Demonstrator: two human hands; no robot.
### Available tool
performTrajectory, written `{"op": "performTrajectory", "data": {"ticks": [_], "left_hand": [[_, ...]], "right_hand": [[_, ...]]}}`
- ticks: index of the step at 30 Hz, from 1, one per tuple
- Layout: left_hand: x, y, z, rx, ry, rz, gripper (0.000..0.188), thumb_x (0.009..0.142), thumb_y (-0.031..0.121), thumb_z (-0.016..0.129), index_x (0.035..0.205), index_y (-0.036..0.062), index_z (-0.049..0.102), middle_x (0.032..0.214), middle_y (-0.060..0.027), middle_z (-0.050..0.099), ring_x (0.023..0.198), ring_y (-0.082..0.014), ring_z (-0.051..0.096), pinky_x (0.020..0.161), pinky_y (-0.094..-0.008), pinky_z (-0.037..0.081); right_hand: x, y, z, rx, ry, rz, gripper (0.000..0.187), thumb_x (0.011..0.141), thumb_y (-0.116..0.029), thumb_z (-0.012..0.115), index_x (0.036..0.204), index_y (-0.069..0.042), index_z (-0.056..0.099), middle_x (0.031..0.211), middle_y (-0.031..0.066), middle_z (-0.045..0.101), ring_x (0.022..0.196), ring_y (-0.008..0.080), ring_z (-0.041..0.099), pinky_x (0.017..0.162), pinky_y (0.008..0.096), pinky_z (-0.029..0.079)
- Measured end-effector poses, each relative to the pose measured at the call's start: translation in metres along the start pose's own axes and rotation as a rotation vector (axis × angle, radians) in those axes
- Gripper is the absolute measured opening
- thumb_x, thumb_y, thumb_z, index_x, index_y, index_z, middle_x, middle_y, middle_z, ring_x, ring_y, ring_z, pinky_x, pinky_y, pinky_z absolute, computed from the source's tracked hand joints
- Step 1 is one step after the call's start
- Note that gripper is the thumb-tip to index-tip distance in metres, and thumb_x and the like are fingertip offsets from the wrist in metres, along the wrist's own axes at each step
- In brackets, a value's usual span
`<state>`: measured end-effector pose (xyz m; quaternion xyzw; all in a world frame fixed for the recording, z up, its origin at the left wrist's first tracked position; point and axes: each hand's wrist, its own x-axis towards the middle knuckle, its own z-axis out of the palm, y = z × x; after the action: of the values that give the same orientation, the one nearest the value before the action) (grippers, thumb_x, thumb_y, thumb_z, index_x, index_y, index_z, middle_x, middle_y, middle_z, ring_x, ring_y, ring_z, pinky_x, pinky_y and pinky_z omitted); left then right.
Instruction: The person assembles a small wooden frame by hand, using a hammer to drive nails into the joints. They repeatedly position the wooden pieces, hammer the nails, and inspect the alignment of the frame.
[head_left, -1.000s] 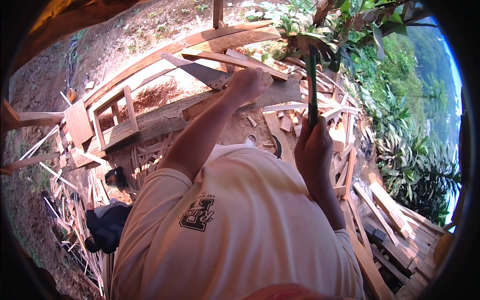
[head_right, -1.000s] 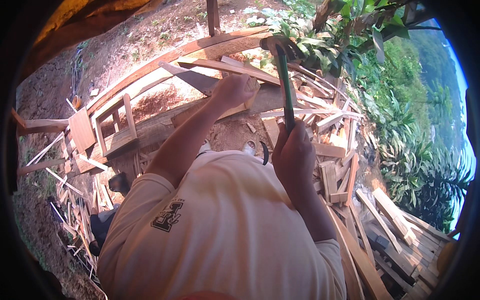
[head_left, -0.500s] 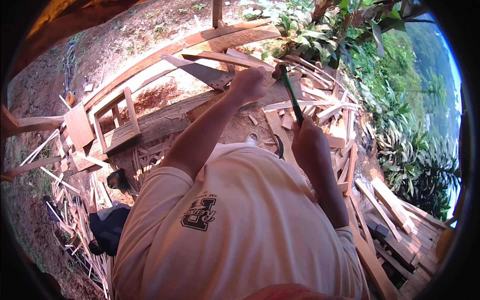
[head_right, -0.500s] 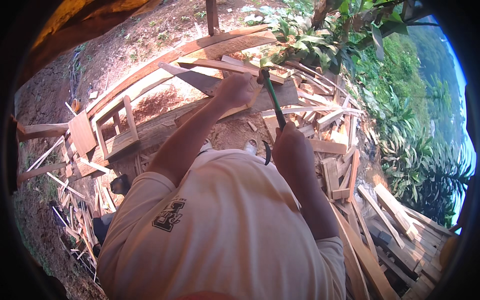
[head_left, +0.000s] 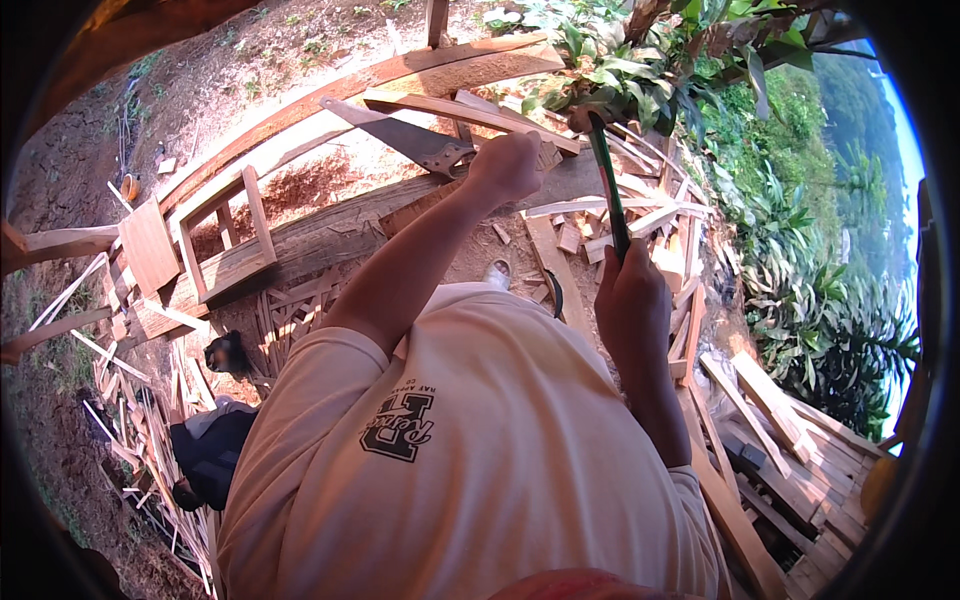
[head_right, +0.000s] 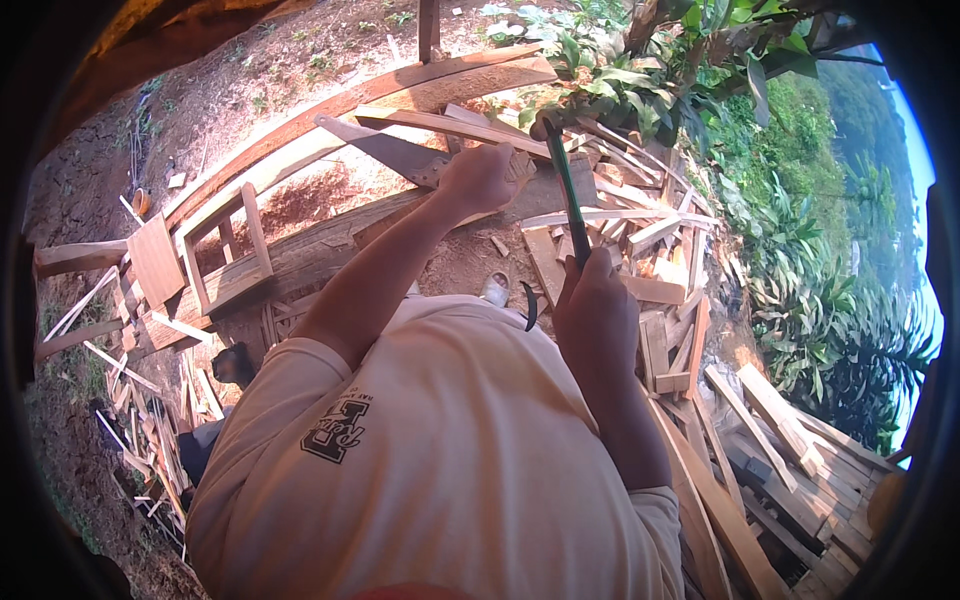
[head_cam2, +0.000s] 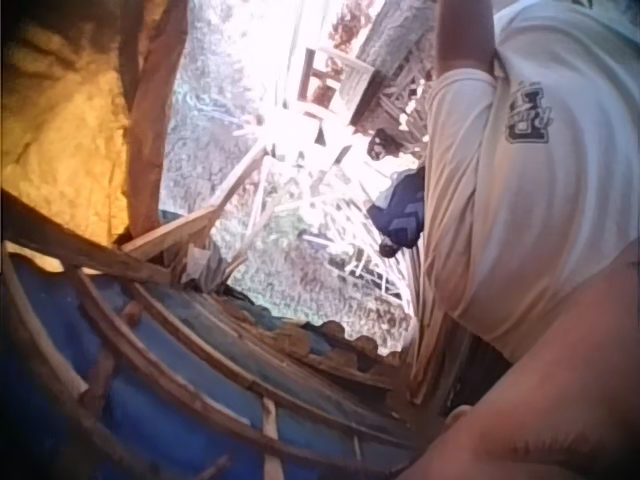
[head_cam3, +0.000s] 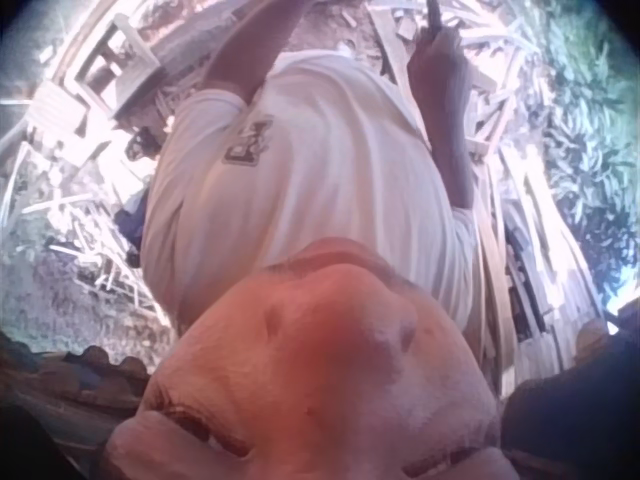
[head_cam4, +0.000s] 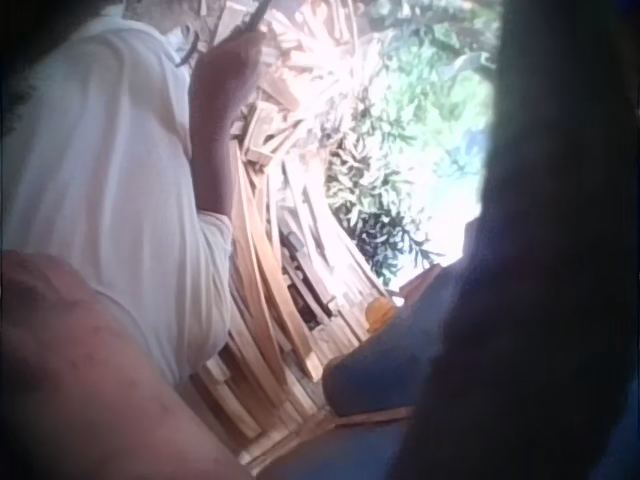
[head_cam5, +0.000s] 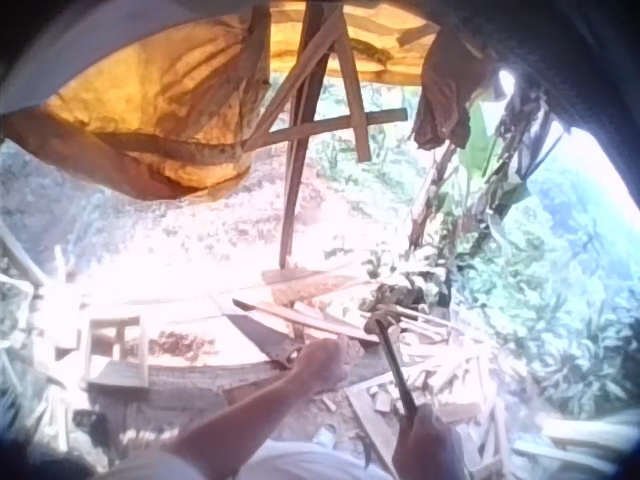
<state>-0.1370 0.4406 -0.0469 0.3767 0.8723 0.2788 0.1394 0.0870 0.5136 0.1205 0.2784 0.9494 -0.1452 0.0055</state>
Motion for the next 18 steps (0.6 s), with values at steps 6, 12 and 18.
{"op": "performTrajectory", "data": {"ticks": [6,12,18], "left_hand": [[0.0,0.007,-0.008,-0.009,-0.016,0.0,0.033,0.082,0.02,0.077,0.105,-0.0022,0.069,0.097,-0.024,0.075,0.095,-0.0412,0.076,0.086,-0.0507,0.061],[-0.003,0.002,-0.006,0.006,-0.023,0.024,0.033,0.081,0.019,0.076,0.105,-0.0029,0.07,0.096,-0.0253,0.075,0.094,-0.0406,0.076,0.083,-0.0498,0.062],[0.001,0.007,-0.008,-0.006,-0.006,0.021,0.032,0.08,0.019,0.075,0.103,-0.0028,0.07,0.093,-0.0251,0.075,0.091,-0.0407,0.076,0.082,-0.0501,0.062]], "right_hand": [[0.001,-0.016,0.007,0.042,0.059,0.042,0.024,0.109,-0.022,0.055,0.106,0.002,0.052,0.079,0.028,0.069,0.078,0.0507,0.071,0.064,0.0581,0.054],[-0.002,-0.02,-0.008,0.065,0.06,0.053,0.021,0.108,-0.019,0.058,0.101,0.0,0.051,0.075,0.0276,0.067,0.074,0.0513,0.069,0.063,0.059,0.052],[-0.007,-0.013,0.024,0.097,0.22,0.0,0.023,0.108,-0.018,0.058,0.1,0.003,0.051,0.072,0.0279,0.064,0.068,0.0507,0.066,0.057,0.0583,0.048]]}}
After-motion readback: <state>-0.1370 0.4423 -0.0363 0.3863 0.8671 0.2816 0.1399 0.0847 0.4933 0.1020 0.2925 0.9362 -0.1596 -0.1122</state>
